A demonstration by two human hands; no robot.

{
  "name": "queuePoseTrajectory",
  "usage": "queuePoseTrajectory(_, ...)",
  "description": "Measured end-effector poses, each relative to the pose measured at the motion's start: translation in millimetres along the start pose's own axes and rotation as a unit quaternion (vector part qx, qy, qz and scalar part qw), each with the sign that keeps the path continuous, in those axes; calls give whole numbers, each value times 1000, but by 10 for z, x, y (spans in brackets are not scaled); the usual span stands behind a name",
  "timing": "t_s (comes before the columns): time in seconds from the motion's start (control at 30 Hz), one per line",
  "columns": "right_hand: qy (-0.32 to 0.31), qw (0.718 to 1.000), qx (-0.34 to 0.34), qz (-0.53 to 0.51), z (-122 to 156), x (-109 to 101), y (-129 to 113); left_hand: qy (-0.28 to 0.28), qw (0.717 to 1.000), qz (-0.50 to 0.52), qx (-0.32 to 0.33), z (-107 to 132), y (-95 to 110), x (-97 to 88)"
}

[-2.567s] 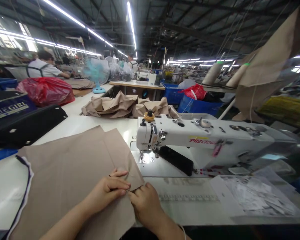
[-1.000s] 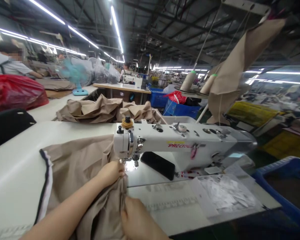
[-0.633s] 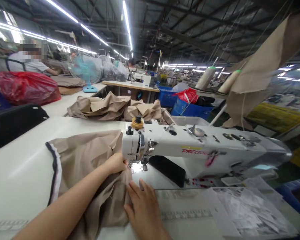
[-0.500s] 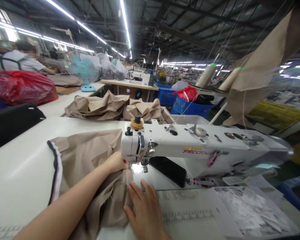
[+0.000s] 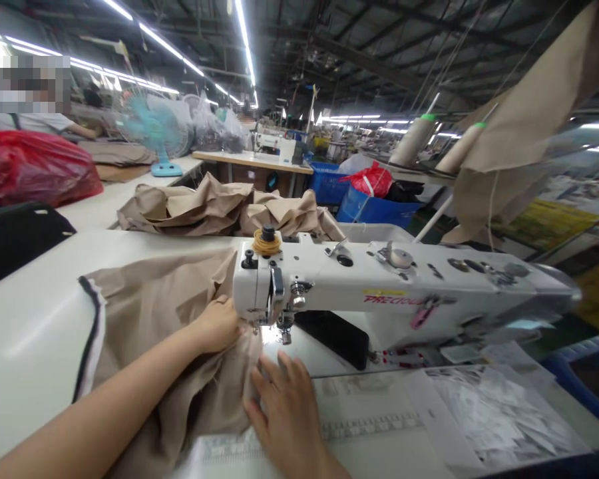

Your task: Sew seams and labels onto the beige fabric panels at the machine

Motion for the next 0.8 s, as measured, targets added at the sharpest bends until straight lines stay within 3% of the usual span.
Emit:
queuePoseTrajectory(0.13,-5,1000,-18,-9,77,-32,-9,21,990,-46,132,630,260,83)
queuePoseTrajectory(0.23,-12,1000,-24,-2,46,-57,-5,22,982,-59,176,929,329,268)
queuePoseTrajectory(0.33,-29,999,-40,10,-92,-90,2,33,981,-64,181,931,289,330)
queuePoseTrajectory(0.5,-53,996,-67,21,-315,-97,37,67,981,-35,180,710,230,200)
queuePoseTrajectory(0.6,-34,998,-54,21,-352,-67,84,87,980,-26,175,674,238,169)
queuePoseTrajectory(0.8,11,998,-66,20,-344,-27,122,109,965,-39,234,813,223,296)
Point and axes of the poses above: each hand's wrist, its own z-axis away from the middle knuckle, its own x-axis out of the palm, y = z × x, the point moved 4 cm from there along -z, towards the middle knuckle, and after that the axes turned 9 degrees about y, right-handed, at the moved point
